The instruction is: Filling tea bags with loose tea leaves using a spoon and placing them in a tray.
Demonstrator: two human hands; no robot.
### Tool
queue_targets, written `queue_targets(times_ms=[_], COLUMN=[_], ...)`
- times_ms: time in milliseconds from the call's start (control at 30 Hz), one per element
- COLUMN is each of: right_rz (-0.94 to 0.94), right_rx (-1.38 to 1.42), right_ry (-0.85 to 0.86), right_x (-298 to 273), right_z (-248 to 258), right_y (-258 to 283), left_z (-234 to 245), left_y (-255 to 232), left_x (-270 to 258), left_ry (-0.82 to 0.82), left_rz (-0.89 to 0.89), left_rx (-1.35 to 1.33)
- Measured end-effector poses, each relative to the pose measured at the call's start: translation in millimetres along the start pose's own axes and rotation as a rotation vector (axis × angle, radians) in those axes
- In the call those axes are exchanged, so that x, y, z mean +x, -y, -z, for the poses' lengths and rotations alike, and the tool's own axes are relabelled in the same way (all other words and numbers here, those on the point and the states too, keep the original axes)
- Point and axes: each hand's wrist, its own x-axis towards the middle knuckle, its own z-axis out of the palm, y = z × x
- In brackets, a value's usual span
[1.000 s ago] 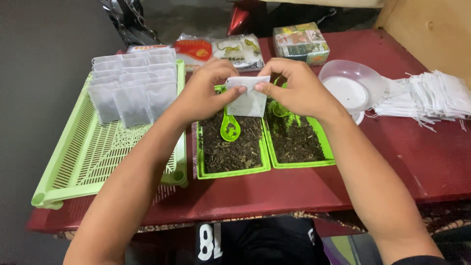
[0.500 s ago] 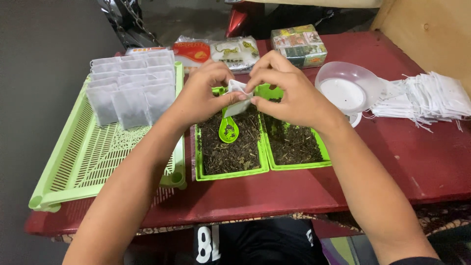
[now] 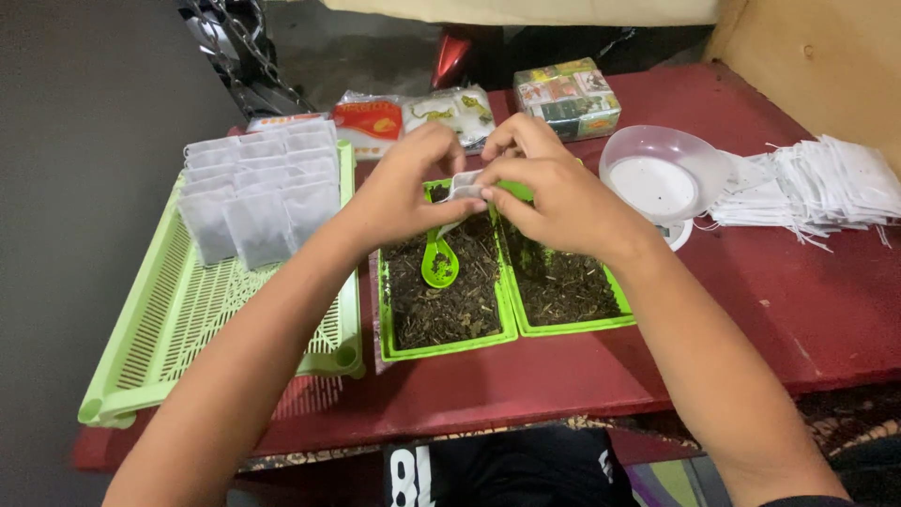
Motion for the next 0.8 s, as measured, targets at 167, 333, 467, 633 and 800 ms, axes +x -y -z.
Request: queue_targets(times_ms=[167, 333, 467, 633, 800], right_rz=[0.052, 0.057, 0.051, 0.05, 0.082], right_rx=[-0.005, 0.04, 0.056, 0.041, 0.065], right_ry=[-0.114, -0.125, -0.108, -0.1, -0.056], right_x=[-3, -2, -3, -2, -2], right_z=[-6, 0, -2, -2, -7], right_y=[-15, -7, -7, 0, -7], left_z=[1, -23, -34, -21, -23], left_y=[-29, -11, 13, 7, 13], left_x=[17, 14, 8, 5, 4], left_ry=[0.043, 0.059, 0.053, 0.058, 0.017], left_rz=[0.119, 0.174, 0.215, 0.262, 0.349], left_rx=[-0.139, -0.314, -0.327, -0.298, -0.158])
